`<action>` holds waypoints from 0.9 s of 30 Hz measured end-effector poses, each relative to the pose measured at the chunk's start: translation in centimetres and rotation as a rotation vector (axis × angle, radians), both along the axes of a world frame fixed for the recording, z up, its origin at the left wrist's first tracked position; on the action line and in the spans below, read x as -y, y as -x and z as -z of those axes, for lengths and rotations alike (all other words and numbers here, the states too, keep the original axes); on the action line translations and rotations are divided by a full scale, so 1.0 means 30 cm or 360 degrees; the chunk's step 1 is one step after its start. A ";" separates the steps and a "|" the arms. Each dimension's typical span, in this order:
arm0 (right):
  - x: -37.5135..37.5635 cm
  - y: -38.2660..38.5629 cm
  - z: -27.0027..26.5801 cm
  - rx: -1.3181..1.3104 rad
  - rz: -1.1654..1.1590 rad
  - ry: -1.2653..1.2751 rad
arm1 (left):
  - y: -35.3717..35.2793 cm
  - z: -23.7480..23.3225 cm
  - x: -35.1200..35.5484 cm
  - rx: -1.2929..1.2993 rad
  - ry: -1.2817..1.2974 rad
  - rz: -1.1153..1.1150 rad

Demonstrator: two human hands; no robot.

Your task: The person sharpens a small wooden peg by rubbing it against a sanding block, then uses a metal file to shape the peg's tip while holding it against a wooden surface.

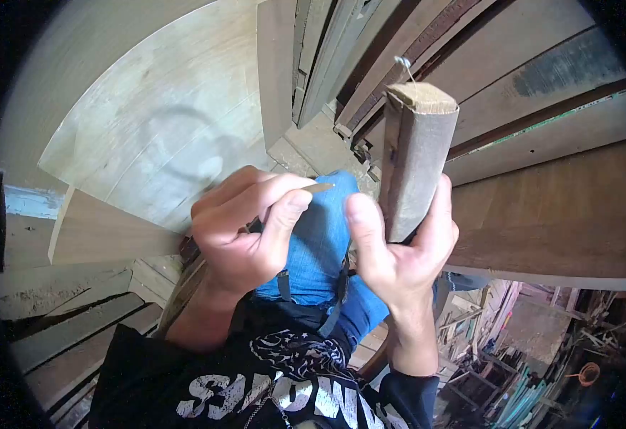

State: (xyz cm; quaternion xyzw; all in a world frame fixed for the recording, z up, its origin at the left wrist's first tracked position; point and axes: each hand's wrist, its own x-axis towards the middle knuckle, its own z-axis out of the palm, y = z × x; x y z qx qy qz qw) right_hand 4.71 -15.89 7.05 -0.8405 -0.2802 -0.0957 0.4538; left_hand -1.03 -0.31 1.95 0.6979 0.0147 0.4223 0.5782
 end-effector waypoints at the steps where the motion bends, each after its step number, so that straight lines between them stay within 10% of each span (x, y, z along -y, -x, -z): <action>1: -0.001 0.005 -0.001 -0.0001 0.0009 -0.0004 | -0.001 0.000 -0.003 -0.0001 -0.0004 0.0009; 27: -0.021 0.031 -0.009 -0.0007 -0.0650 0.0235 | -0.015 0.025 -0.013 -0.0083 0.0082 -0.0076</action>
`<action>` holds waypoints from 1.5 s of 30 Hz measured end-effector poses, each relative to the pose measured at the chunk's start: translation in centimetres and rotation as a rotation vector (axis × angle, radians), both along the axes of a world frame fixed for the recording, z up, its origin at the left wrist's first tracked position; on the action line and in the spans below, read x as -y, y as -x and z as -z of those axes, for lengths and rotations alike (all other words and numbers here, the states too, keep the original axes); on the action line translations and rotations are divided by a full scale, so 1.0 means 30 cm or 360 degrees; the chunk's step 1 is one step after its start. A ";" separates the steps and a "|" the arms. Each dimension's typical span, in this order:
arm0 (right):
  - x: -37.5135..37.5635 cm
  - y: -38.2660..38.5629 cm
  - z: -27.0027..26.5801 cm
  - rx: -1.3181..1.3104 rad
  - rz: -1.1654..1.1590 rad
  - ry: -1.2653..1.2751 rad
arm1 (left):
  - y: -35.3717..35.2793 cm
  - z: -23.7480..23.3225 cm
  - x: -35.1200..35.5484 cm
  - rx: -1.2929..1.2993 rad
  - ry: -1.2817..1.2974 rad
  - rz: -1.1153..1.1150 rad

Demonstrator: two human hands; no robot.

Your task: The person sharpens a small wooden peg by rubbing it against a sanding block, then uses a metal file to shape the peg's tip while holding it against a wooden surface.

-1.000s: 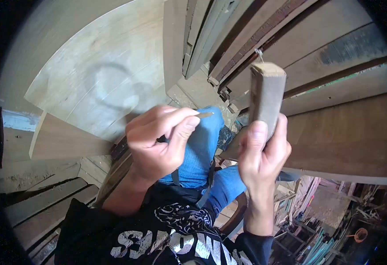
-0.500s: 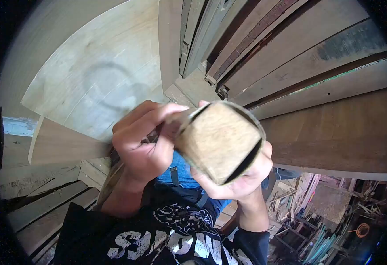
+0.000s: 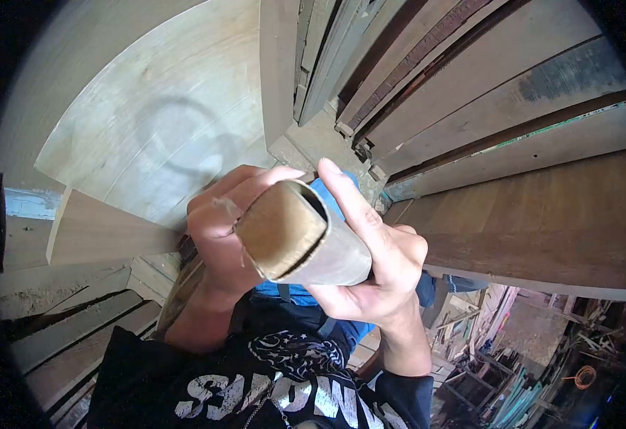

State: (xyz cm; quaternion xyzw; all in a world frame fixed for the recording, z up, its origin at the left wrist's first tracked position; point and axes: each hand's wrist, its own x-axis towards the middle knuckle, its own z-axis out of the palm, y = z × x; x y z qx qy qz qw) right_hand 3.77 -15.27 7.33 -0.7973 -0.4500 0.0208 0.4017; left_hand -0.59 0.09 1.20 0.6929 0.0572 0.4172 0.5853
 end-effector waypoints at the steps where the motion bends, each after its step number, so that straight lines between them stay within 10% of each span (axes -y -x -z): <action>1: -0.004 0.001 0.000 -0.0021 0.0064 0.0001 | -0.006 0.011 0.001 0.0039 -0.0007 -0.0013; 27: 0.137 -0.005 0.025 -0.0278 0.0160 -0.0154 | 0.038 -0.019 0.071 -0.0198 -0.0052 0.0212; 45: 0.697 0.227 0.129 -0.0498 0.0850 -0.0744 | 0.075 -0.303 0.504 -0.0487 0.0525 0.1357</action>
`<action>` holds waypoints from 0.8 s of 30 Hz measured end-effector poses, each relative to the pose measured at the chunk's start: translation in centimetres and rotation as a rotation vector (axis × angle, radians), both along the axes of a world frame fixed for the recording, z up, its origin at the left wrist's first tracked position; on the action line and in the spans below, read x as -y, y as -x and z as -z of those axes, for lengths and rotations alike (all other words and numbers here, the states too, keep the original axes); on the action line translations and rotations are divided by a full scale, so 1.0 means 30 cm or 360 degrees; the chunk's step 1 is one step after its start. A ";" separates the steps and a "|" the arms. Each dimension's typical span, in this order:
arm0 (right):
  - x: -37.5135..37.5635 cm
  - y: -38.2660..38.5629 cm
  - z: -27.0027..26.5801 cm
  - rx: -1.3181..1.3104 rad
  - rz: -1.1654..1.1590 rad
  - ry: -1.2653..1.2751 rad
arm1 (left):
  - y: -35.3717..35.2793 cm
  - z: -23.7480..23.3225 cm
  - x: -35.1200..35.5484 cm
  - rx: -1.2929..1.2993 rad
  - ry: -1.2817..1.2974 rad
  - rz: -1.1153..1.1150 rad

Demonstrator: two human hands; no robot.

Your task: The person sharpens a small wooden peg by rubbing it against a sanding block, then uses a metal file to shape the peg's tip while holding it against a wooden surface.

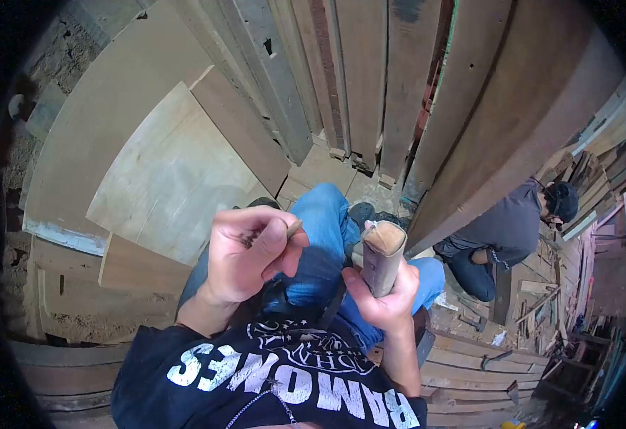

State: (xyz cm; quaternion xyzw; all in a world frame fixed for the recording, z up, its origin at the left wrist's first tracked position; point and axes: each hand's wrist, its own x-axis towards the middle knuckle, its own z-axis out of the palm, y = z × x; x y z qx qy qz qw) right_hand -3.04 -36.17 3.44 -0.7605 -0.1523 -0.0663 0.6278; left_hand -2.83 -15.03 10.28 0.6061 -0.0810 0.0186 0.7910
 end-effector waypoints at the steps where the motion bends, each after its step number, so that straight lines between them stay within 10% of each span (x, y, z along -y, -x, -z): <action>1: 0.018 0.011 0.003 -0.0130 0.0068 -0.0130 | 0.002 -0.011 0.021 -0.0047 0.0020 0.0053; 15: -0.018 0.059 -0.020 0.0061 -0.0341 -0.0791 | -0.005 -0.060 0.186 0.0304 0.0815 0.0488; 24: 0.042 0.103 -0.062 0.0256 0.0011 -0.0548 | -0.015 -0.072 0.237 0.0616 0.0411 0.0094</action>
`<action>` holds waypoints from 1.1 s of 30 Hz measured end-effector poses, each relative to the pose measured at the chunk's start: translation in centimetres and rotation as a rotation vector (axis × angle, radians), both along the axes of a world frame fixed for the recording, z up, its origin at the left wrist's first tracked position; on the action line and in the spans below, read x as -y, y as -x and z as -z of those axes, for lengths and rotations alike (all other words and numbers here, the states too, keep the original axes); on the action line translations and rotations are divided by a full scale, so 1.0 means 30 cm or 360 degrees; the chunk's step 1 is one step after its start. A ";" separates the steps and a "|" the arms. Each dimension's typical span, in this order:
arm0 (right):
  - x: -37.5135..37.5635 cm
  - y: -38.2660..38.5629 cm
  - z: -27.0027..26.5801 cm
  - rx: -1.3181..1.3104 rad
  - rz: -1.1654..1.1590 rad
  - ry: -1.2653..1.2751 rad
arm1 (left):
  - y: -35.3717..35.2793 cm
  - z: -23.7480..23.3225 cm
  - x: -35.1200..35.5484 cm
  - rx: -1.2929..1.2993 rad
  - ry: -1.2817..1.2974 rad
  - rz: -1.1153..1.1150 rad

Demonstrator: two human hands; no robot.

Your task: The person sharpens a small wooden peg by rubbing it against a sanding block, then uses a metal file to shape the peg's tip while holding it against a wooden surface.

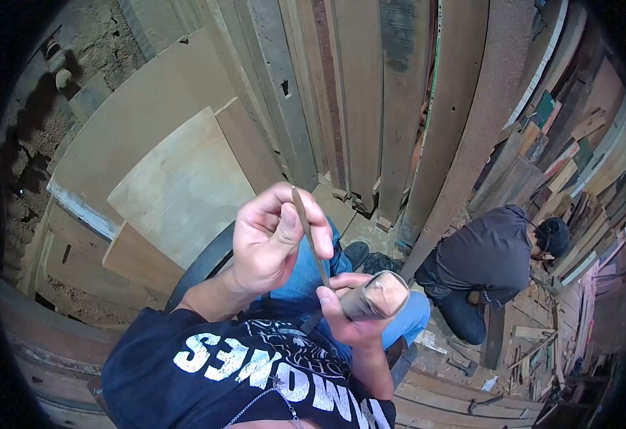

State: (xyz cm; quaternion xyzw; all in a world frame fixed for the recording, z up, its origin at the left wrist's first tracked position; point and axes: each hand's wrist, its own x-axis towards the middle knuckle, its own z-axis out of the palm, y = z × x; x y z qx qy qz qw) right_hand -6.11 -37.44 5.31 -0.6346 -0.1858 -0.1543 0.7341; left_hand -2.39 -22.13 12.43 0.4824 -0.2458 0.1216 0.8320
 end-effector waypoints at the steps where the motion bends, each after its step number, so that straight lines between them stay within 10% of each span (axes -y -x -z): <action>1: 0.008 0.010 -0.015 -0.0044 0.0033 -0.0046 | 0.000 -0.003 0.002 -0.0009 0.0002 0.0003; 33: 0.064 -0.018 0.025 -0.0029 0.0163 0.0052 | -0.053 -0.001 -0.019 0.0226 -0.0312 -0.0317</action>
